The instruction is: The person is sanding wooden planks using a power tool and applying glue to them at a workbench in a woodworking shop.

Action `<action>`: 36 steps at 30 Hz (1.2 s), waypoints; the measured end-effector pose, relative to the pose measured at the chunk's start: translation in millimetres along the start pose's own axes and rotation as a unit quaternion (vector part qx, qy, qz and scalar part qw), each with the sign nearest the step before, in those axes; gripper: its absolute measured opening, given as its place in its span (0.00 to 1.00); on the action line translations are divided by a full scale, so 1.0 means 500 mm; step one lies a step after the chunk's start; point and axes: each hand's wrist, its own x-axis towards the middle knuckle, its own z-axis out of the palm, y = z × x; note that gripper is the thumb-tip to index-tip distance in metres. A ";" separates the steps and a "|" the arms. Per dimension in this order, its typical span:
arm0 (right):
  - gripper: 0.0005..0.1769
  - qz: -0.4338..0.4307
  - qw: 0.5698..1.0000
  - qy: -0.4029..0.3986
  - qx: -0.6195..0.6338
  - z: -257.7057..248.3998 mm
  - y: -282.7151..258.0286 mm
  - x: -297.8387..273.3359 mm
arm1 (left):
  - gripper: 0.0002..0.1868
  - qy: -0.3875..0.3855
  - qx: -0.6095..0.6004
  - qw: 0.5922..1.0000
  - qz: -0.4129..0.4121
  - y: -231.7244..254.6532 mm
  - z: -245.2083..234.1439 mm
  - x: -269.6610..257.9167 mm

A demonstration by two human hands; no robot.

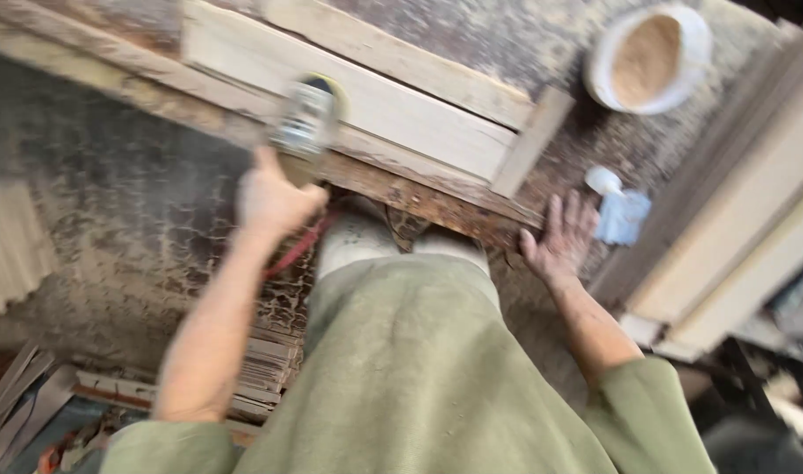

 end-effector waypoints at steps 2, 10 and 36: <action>0.54 0.017 1.000 -0.001 -0.010 0.011 0.011 -0.020 | 0.47 0.020 -0.012 1.000 0.015 -0.077 0.032 0.067; 0.50 -0.003 0.999 0.039 -0.003 0.007 0.003 -0.001 | 0.40 -0.043 0.068 0.993 0.081 0.074 0.162 -0.047; 0.50 -0.018 0.999 0.024 0.013 -0.008 -0.013 0.014 | 0.40 -0.016 -0.001 1.000 -0.004 -0.067 -0.037 0.062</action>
